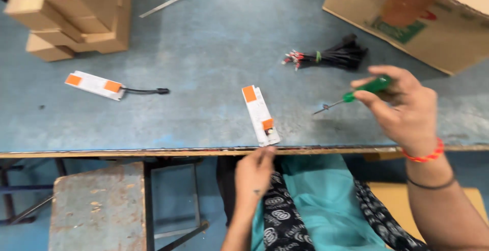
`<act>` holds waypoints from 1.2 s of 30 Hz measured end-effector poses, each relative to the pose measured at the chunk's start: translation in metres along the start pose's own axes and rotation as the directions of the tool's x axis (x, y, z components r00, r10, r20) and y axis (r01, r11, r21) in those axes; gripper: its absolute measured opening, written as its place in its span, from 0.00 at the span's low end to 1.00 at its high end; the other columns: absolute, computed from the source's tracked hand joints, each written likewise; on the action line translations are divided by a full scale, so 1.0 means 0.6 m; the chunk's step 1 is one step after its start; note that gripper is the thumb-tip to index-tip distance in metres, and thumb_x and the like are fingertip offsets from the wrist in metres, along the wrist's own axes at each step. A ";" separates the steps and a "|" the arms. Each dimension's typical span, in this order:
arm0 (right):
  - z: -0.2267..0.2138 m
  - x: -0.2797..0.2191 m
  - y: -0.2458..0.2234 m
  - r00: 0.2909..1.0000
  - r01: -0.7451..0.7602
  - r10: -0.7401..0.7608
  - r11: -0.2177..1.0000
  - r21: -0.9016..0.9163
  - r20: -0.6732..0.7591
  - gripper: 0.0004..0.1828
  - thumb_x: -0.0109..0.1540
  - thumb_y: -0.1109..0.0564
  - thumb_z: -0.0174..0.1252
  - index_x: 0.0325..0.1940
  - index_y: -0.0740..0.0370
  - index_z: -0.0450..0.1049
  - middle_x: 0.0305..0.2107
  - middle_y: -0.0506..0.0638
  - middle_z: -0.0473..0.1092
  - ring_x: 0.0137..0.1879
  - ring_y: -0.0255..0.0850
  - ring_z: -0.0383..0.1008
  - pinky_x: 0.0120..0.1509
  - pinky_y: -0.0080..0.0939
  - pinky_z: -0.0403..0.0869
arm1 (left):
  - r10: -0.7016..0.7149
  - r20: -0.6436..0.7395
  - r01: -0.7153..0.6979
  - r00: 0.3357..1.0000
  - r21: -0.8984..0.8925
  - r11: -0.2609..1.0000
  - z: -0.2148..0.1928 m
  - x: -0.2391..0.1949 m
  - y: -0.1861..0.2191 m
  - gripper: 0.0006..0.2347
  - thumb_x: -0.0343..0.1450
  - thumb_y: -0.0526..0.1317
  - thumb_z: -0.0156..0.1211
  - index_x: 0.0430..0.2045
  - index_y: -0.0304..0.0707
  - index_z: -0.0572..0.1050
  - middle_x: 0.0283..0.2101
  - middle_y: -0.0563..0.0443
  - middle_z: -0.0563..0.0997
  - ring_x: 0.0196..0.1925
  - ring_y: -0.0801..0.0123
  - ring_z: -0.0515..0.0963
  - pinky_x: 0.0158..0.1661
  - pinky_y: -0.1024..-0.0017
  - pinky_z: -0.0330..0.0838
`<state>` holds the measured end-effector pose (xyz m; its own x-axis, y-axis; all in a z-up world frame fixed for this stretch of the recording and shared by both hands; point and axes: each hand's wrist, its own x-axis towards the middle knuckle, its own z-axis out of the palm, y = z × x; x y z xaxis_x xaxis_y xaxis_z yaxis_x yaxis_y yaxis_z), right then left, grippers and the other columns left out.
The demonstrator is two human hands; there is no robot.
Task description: The person uses a green-handled screwdriver to tighten screws on small white rectangular electronic modules with orange labels. They handle multiple modules one at a time, placing finished units into a cardboard box on the table.
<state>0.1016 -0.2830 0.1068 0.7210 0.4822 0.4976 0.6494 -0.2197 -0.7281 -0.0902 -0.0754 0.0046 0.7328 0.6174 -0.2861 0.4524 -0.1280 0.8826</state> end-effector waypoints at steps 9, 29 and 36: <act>0.143 -0.003 -0.069 0.968 0.218 -0.240 0.951 0.220 0.078 0.27 0.67 0.68 0.63 0.68 0.66 0.61 0.46 0.57 0.78 0.53 0.42 0.82 0.58 0.41 0.83 | -0.049 -0.125 0.048 0.991 -0.011 0.999 -0.036 0.006 0.026 0.17 0.72 0.52 0.58 0.31 0.36 0.85 0.17 0.52 0.82 0.20 0.72 0.81 0.28 0.73 0.73; 0.174 0.033 -0.090 0.878 0.415 -0.429 0.903 0.112 0.210 0.28 0.67 0.66 0.65 0.68 0.64 0.62 0.46 0.57 0.77 0.52 0.44 0.83 0.57 0.41 0.83 | -0.018 -0.141 0.021 0.990 0.019 1.000 -0.031 0.014 0.003 0.16 0.72 0.52 0.56 0.24 0.41 0.82 0.15 0.54 0.80 0.19 0.71 0.81 0.26 0.70 0.72; 0.179 0.037 -0.093 0.868 0.438 -0.441 0.897 0.066 0.230 0.28 0.66 0.65 0.67 0.66 0.64 0.63 0.45 0.56 0.78 0.50 0.43 0.83 0.55 0.39 0.82 | -0.011 -0.136 0.016 0.991 0.032 0.999 -0.032 0.014 0.006 0.16 0.73 0.52 0.56 0.23 0.41 0.82 0.15 0.54 0.80 0.18 0.70 0.80 0.26 0.70 0.71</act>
<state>0.0553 -0.1691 0.1078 0.2839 0.7104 0.6440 0.8820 0.0700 -0.4661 -0.0926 -0.0557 0.0124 0.6517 0.7187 -0.2425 0.4797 -0.1429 0.8657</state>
